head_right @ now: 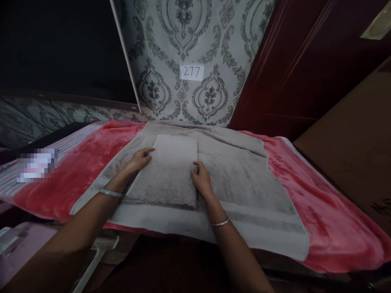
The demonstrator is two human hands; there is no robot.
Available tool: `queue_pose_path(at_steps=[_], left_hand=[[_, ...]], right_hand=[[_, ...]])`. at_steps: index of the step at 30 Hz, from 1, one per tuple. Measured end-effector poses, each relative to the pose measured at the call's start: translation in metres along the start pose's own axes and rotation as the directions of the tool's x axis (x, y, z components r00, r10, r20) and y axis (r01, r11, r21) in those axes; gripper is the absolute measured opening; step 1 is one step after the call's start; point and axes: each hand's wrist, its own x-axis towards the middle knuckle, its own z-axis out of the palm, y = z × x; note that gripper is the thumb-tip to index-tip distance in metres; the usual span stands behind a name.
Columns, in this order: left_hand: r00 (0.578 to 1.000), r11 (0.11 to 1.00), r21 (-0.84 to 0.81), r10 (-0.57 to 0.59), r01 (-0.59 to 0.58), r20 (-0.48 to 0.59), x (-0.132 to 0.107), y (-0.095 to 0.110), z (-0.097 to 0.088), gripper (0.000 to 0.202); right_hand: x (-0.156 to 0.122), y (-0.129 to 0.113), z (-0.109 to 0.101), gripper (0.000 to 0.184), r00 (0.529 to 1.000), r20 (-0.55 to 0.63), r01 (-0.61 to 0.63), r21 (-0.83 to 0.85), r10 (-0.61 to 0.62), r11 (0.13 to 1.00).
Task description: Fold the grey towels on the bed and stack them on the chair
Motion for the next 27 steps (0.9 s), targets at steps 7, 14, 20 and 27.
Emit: queue_pose_path(at_steps=[7,14,20,27], left_hand=[[0.997,0.998,-0.043,0.037,-0.035,0.065,0.006,-0.015,0.0,0.06],[0.995,0.993,0.077,0.086,-0.09,0.06,0.007,-0.012,0.004,0.056],[0.99,0.98,0.191,0.039,-0.064,0.133,0.021,-0.002,-0.006,0.051],[0.987,0.92,0.359,0.136,-0.157,0.084,0.047,0.03,0.006,0.057]], right_hand=[[0.046,-0.028,-0.002,0.055,0.997,0.053,-0.033,-0.267,0.049,0.963],[0.061,-0.033,0.01,0.05,0.996,0.015,-0.077,-0.335,0.087,0.939],[0.066,-0.035,0.011,0.052,0.997,0.003,-0.069,-0.409,0.077,0.91],[0.091,-0.061,0.029,0.058,0.98,0.17,0.181,-0.568,-0.1,0.803]])
